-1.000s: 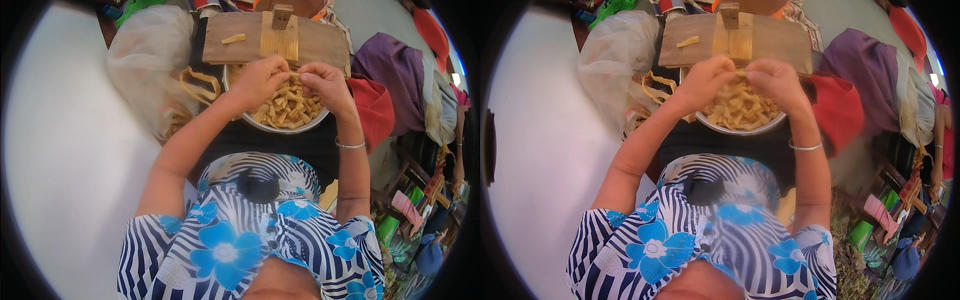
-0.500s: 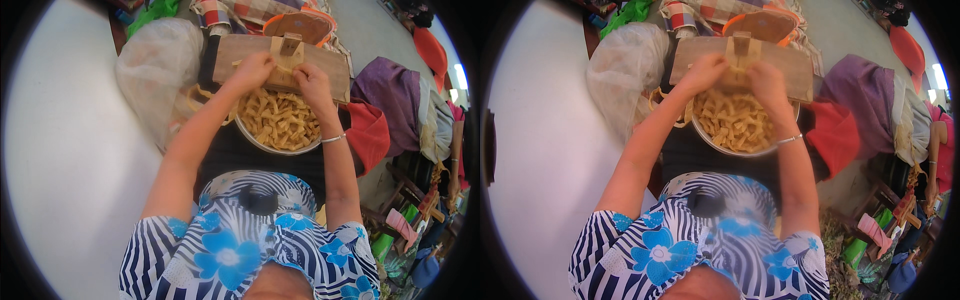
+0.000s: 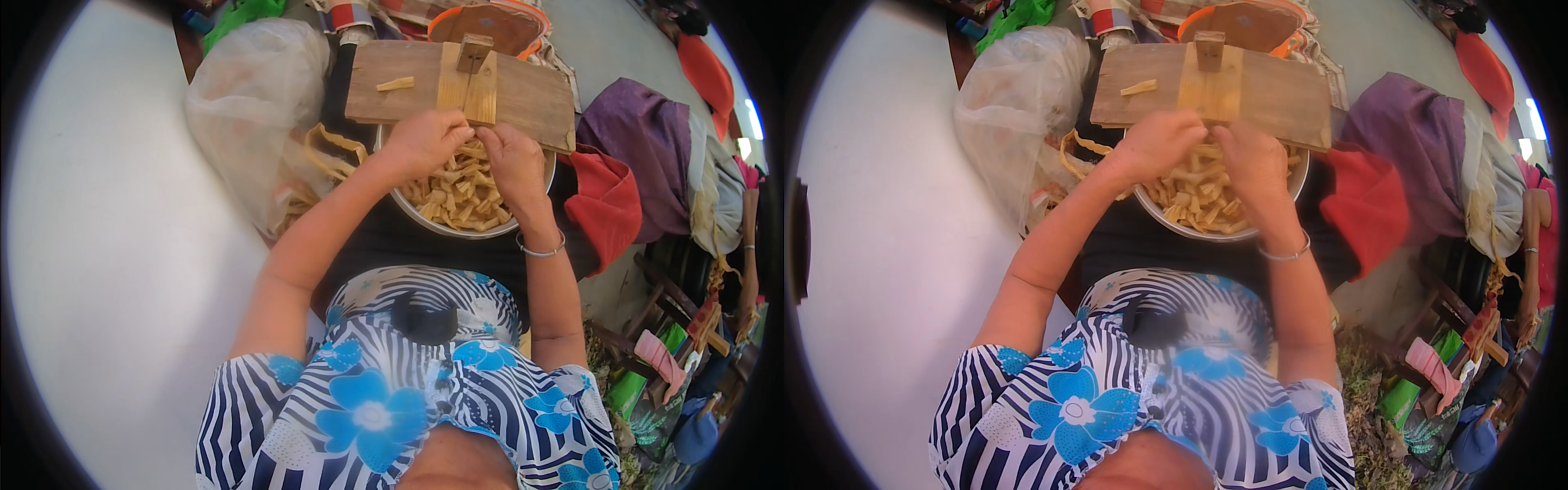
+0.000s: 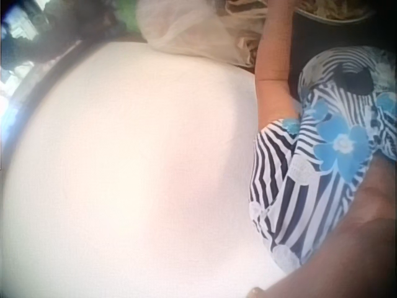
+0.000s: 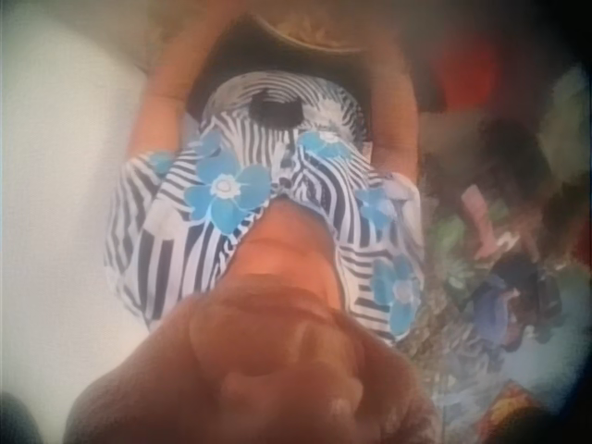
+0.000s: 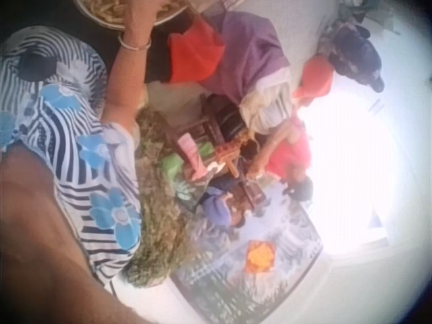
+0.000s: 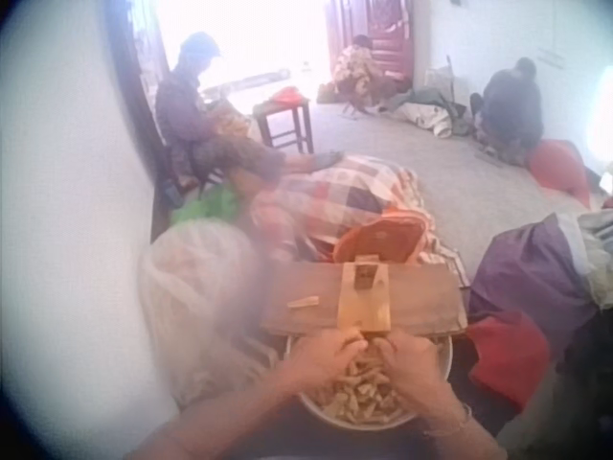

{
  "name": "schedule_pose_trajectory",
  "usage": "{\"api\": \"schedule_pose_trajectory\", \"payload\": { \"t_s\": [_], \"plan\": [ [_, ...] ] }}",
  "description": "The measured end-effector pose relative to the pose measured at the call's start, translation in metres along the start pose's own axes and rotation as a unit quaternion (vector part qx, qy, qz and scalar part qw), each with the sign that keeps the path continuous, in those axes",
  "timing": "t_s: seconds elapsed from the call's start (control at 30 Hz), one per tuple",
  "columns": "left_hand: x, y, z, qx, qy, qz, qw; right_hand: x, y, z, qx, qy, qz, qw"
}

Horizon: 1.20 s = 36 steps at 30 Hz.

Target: The person shapes small pieces of dough into knots by hand, picking up long strips from a bag and placing the finished knots into a metal bowl.

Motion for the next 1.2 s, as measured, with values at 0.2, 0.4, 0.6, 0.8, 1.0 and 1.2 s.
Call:
{"api": "schedule_pose_trajectory", "payload": {
  "t_s": [0.2, 0.4, 0.6, 0.8, 1.0, 1.2],
  "plan": [
    [-0.007, 0.006, -0.003, -0.064, 0.132, -0.025, 0.989, -0.033, 0.064, 0.02, -0.37, -0.601, 0.182, 0.685],
    [0.03, 0.037, 0.041, -0.045, 0.431, -0.043, 0.9, -0.008, 0.023, 0.002, 0.034, -0.405, 0.104, 0.908],
    [-0.008, 0.036, 0.052, -0.077, 0.364, -0.144, 0.917, -0.01, 0.033, -0.01, 0.099, -0.013, 0.003, 0.995],
    [0.009, 0.068, 0.041, 0.095, -0.243, 0.171, 0.95, 0.017, 0.068, 0.026, -0.099, -0.135, 0.136, 0.976],
    [0.02, 0.075, 0.045, 0.152, -0.177, 0.301, 0.925, 0.012, 0.09, 0.058, -0.151, -0.678, 0.314, 0.647],
    [0.042, 0.063, 0.034, 0.098, -0.107, 0.182, 0.973, 0.009, 0.059, 0.032, -0.095, -0.523, 0.181, 0.828]
  ]
}}
Point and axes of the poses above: each hand's wrist, its own y-axis away from the middle knuckle, its own z-axis out of the palm, x = y × z, the point moved 6 cm from there along -y, towards the middle knuckle, and after that the axes turned 4 degrees about y, right-handed, at the moved point
